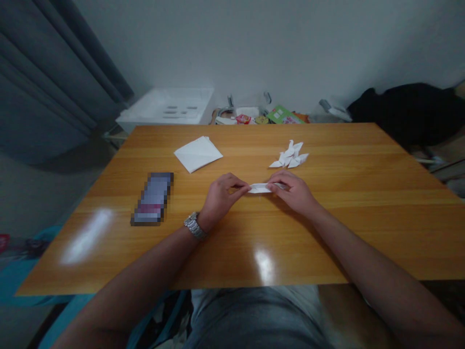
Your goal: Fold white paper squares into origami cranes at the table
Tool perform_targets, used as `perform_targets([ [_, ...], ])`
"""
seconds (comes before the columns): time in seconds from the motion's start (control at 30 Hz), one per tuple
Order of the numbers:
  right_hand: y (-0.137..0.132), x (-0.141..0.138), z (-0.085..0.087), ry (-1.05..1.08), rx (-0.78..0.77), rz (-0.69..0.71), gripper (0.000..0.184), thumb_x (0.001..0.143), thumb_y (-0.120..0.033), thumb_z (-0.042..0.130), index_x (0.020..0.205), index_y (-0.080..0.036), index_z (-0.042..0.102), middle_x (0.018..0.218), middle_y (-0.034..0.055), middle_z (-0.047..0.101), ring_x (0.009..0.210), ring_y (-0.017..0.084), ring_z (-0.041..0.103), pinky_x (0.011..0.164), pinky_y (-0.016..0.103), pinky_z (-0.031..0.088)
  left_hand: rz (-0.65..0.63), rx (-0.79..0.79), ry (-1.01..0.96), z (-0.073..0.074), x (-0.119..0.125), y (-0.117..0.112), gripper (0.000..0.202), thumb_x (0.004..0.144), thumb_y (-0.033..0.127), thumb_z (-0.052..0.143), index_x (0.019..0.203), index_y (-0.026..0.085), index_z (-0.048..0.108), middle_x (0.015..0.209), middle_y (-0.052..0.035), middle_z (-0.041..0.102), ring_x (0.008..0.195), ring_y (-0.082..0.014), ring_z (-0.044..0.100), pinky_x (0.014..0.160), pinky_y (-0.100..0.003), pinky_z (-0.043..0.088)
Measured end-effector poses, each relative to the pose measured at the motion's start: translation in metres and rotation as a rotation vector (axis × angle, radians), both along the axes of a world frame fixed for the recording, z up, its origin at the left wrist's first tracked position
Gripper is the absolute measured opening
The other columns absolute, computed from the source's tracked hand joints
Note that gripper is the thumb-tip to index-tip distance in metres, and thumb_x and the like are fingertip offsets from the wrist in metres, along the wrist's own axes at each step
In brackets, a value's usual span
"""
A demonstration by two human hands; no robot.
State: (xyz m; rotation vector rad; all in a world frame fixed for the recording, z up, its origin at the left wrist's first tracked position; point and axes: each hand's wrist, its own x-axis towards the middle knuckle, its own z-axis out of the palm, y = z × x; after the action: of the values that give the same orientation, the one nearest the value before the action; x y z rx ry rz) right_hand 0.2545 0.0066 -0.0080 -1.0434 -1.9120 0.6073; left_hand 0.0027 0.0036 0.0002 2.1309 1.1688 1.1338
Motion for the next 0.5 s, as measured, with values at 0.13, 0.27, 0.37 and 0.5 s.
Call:
perform_targets([
  [0.13, 0.0005, 0.0007, 0.0002, 0.005, -0.005, -0.015, 0.016, 0.094, -0.036, 0.068, 0.087, -0.023, 0.072, 0.092, 0.0053, 0.07, 0.089, 0.022, 0.065, 0.082, 0.037, 0.05, -0.003, 0.004, 0.005, 0.0017, -0.0021, 0.0012, 0.013, 0.091, 0.032, 0.074, 0.086, 0.02, 0.075, 0.086, -0.0022, 0.072, 0.08, -0.0149, 0.066, 0.073, -0.028, 0.052],
  [0.27, 0.0008, 0.0, 0.0, 0.008, -0.003, -0.013, 0.017, 0.095, -0.038, 0.067, 0.087, -0.023, 0.072, 0.091, 0.005, 0.07, 0.087, 0.021, 0.065, 0.082, 0.037, 0.051, -0.006, 0.05, 0.047, 0.0037, -0.0019, 0.0012, 0.015, 0.093, 0.03, 0.071, 0.084, 0.018, 0.071, 0.085, -0.0019, 0.07, 0.081, -0.0149, 0.064, 0.074, -0.029, 0.049],
  [0.37, 0.0015, 0.0006, -0.0008, 0.004, 0.002, -0.005, 0.016, 0.094, -0.037, 0.068, 0.087, -0.023, 0.072, 0.092, 0.0051, 0.07, 0.089, 0.021, 0.065, 0.083, 0.037, 0.05, -0.006, 0.063, 0.055, 0.0022, -0.0012, 0.0017, 0.016, 0.094, 0.029, 0.069, 0.084, 0.017, 0.068, 0.084, -0.0014, 0.068, 0.08, -0.0147, 0.063, 0.074, -0.029, 0.049],
  [0.5, 0.0011, 0.0009, -0.0015, 0.001, 0.007, -0.021, 0.014, 0.094, -0.035, 0.068, 0.088, -0.023, 0.072, 0.092, 0.0049, 0.069, 0.089, 0.021, 0.065, 0.082, 0.037, 0.05, -0.053, 0.053, 0.031, -0.0035, -0.0002, 0.0036, 0.013, 0.096, 0.028, 0.066, 0.09, 0.017, 0.067, 0.089, -0.0022, 0.068, 0.085, -0.0152, 0.063, 0.078, -0.029, 0.05],
])
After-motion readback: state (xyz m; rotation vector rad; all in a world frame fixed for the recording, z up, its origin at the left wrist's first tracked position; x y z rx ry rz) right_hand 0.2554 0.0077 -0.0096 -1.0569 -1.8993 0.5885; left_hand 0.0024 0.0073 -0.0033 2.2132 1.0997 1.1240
